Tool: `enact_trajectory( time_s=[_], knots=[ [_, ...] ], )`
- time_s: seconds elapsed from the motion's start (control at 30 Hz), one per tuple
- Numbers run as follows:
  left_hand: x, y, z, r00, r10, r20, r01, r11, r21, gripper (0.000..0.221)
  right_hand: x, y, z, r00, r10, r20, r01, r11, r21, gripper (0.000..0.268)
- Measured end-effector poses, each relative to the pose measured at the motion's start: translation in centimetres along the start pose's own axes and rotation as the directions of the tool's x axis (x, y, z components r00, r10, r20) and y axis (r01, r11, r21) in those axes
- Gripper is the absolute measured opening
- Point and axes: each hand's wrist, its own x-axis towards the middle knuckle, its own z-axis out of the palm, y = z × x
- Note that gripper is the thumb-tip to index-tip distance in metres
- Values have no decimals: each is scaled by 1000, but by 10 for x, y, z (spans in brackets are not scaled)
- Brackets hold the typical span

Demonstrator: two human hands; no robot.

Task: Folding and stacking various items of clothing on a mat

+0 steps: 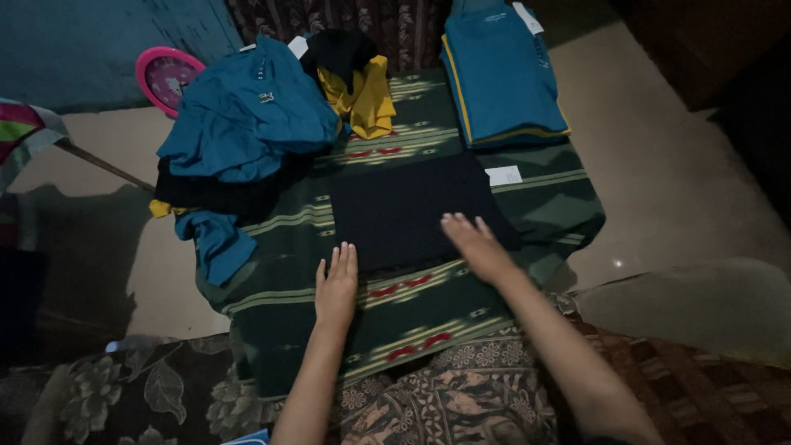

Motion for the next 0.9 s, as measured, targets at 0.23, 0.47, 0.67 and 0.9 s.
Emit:
enact_trajectory(
  time_s=[0.23,0.47,0.67,0.9],
  knots=[
    [-1,0,-14,1000,-15,5,15,998,-65,82,-36,40,-11,942,227,249,-283,934,218,84],
    [0,0,-25,999,-49,15,51,987,-155,82,-42,51,6,947,240,214,-305,880,364,80],
    [4,-8,-33,973,-154,-170,38,839,-542,60,-38,70,-18,896,419,147,-422,703,572,55],
    [18,-11,-107,804,-483,-347,-113,449,-886,15,-35,89,-122,862,492,-123,-307,699,646,26]
  ],
)
